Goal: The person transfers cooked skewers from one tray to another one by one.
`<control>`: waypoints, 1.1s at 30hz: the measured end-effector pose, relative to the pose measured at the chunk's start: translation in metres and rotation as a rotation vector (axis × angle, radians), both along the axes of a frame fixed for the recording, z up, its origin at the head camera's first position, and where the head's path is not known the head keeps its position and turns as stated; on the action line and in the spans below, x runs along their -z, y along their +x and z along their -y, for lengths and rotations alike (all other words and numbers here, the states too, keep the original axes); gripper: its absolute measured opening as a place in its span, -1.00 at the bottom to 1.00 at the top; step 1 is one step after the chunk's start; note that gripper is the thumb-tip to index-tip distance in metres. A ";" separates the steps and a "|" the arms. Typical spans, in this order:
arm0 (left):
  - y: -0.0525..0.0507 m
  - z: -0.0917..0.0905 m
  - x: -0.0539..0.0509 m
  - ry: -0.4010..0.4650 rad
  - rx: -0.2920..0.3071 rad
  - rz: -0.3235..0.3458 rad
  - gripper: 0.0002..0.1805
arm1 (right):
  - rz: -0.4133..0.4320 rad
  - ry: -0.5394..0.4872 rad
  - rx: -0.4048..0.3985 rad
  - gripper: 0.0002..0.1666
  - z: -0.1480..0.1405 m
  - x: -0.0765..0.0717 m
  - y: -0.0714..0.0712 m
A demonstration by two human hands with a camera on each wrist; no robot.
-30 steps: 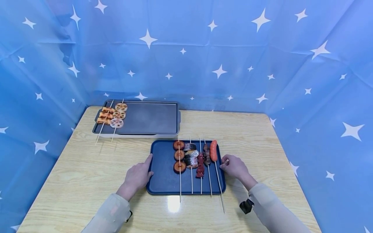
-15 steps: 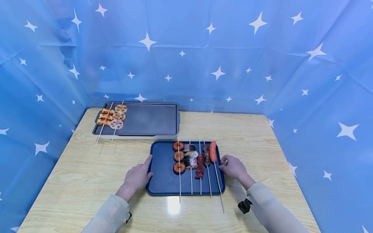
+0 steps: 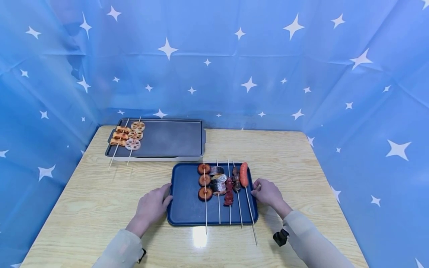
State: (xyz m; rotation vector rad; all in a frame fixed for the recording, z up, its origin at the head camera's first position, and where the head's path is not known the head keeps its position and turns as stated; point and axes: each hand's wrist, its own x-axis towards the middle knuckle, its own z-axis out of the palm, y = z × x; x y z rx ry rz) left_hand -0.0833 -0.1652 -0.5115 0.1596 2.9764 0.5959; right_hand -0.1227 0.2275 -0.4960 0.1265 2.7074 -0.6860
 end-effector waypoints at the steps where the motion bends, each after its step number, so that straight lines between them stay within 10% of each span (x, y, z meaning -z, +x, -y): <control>1: -0.001 0.001 -0.002 0.005 -0.004 -0.004 -0.52 | -0.002 0.001 0.000 -0.85 0.000 0.000 0.000; 19: -0.015 0.039 -0.039 0.026 -0.092 -0.204 -0.55 | 0.007 -0.008 0.000 -0.85 0.000 -0.002 0.000; 33: -0.020 0.065 -0.035 -0.030 -0.177 -0.062 -0.51 | 0.002 -0.009 -0.002 -0.85 0.000 -0.001 -0.001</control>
